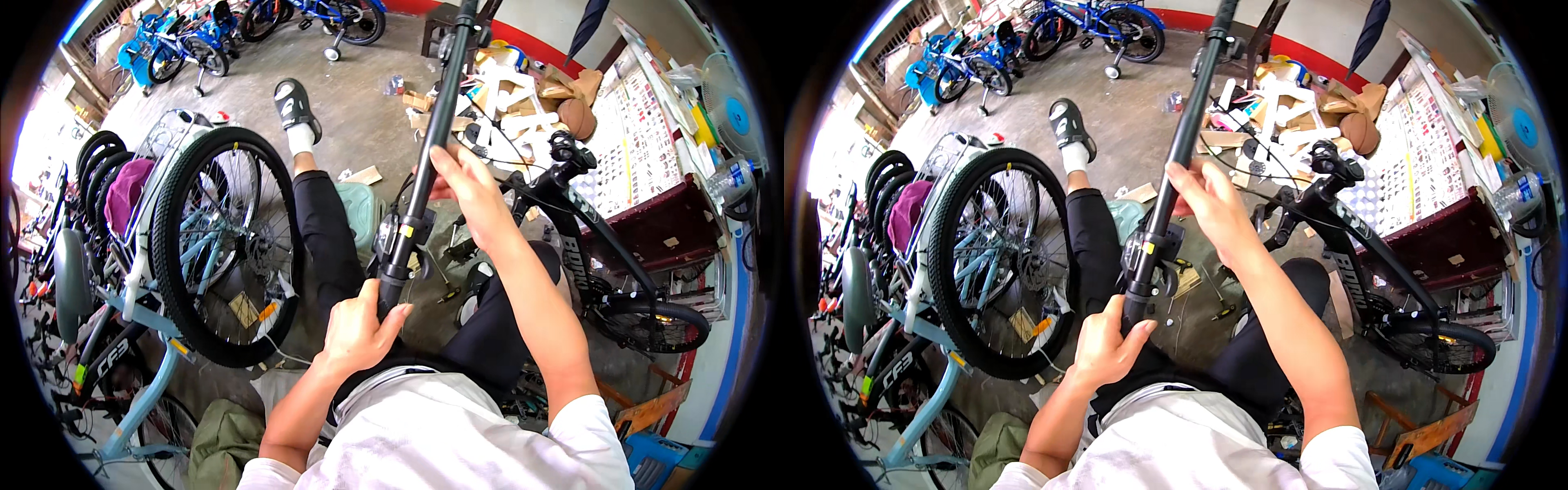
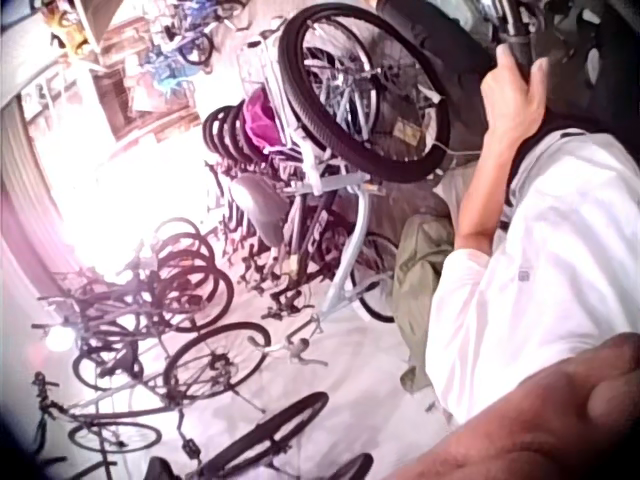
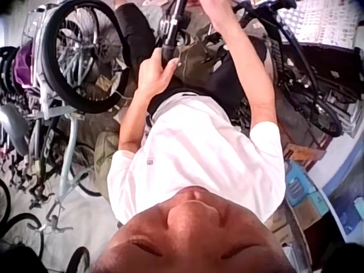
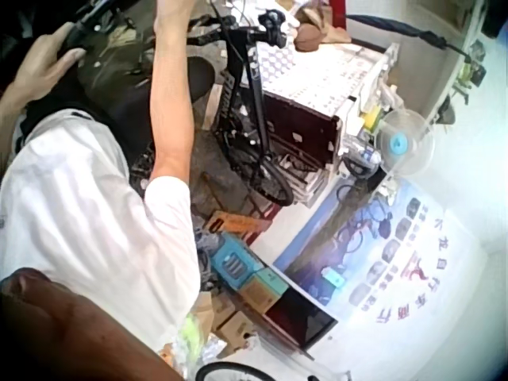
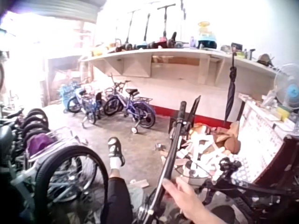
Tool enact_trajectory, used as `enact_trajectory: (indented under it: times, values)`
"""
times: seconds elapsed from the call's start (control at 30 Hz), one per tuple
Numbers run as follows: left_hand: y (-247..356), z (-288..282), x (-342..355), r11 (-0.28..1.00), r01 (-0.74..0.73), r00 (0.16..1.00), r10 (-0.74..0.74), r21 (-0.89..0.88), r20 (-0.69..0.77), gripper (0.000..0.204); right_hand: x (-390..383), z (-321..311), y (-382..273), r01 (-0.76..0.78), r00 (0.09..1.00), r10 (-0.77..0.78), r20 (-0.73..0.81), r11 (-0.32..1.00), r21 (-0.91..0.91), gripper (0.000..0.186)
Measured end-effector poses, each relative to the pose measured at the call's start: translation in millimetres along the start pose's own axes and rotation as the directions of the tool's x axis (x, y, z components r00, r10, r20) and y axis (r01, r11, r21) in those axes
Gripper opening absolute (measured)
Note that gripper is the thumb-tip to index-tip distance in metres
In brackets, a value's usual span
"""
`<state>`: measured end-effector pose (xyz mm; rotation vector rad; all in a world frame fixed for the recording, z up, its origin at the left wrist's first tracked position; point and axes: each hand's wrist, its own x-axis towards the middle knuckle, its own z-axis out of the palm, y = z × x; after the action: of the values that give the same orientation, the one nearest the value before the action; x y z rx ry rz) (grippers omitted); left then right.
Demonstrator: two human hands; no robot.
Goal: The person loosens the bicycle stem clamp with an Allen wrench, searches through a toolbox for tools, positions the handlebar into the stem clamp, and tightens the screws using an Allen wrench.
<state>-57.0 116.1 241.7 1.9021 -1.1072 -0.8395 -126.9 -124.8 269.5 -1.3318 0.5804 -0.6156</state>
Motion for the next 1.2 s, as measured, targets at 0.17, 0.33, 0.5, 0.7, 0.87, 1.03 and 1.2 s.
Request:
enact_trajectory:
  times: [0.17,0.33,0.5,0.7,0.87,1.03,1.2]
  values:
    - [-12.0,16.8,3.3,0.994,-0.034,0.998,0.040,0.108,-0.050,0.043,26.7,26.9,10.0,-0.242,0.938,0.344,-0.041,0.736,0.632,0.032]
    - [-34.2,25.5,14.6,0.207,0.369,0.880,0.236,-0.906,0.412,0.081,23.4,28.4,20.5,-0.238,0.936,0.348,-0.050,0.730,0.640,0.033]
    - [-35.5,49.5,27.0,-0.275,0.537,0.842,0.230,-0.797,0.488,0.071,23.4,26.4,26.5,-0.274,0.938,0.345,0.036,0.674,0.686,0.032]
    - [-22.9,57.4,38.8,-0.287,0.511,0.858,0.212,-0.810,0.467,0.045,24.4,16.0,23.9,-0.310,0.930,0.362,0.067,0.672,0.673,0.032]
    - [-17.6,59.5,39.7,-0.176,0.457,0.889,0.130,-0.872,0.440,0.038,27.0,10.8,29.7,-0.316,0.917,0.396,0.041,0.661,0.681,0.029]
    - [-2.1,57.0,38.4,0.137,0.383,0.923,-0.094,-0.914,0.372,0.041,29.9,3.8,43.1,-0.340,0.910,0.413,0.023,0.715,0.611,0.033]
    - [-0.5,62.6,46.6,0.142,0.402,0.912,-0.157,-0.905,0.380,0.039,33.2,7.0,42.5,-0.334,0.898,0.435,-0.061,0.766,0.549,0.032]
